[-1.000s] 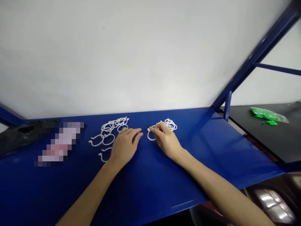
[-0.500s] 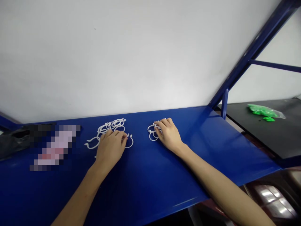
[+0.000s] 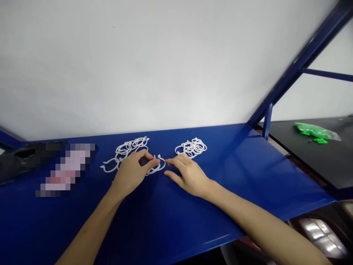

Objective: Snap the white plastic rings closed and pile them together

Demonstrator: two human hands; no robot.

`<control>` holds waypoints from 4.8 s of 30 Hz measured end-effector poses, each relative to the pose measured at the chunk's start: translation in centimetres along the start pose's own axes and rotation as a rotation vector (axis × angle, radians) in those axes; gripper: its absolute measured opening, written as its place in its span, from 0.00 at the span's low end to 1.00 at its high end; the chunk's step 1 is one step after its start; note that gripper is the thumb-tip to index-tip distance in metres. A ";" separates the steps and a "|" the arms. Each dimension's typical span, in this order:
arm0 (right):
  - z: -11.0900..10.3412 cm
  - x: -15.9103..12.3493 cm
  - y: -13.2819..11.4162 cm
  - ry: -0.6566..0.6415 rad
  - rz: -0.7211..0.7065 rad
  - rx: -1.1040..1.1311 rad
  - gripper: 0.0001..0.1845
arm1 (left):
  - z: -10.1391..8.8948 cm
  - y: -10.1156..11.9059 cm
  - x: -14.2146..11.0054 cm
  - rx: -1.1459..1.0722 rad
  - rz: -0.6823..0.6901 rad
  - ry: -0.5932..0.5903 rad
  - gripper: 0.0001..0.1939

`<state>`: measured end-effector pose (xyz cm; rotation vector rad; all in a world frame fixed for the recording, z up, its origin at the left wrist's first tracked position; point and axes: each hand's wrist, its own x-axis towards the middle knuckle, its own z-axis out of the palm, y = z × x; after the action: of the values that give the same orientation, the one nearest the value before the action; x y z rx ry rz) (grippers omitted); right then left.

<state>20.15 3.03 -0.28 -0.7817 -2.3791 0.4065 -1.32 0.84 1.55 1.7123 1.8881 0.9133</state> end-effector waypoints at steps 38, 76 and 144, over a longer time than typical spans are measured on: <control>0.4 0.1 1.1 0.255 0.075 0.204 0.06 | 1.4 -2.1 1.0 0.283 0.186 0.165 0.19; -1.0 0.8 5.7 0.239 0.154 -0.230 0.09 | 2.4 -2.8 0.7 0.550 0.325 0.078 0.20; 0.5 -0.4 -0.4 0.189 0.143 0.261 0.05 | 4.8 1.0 -2.8 -0.086 0.304 0.009 0.22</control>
<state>19.90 2.39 -0.69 -0.8311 -2.0518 0.6571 3.13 -1.01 -1.32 1.9780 1.5934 1.0978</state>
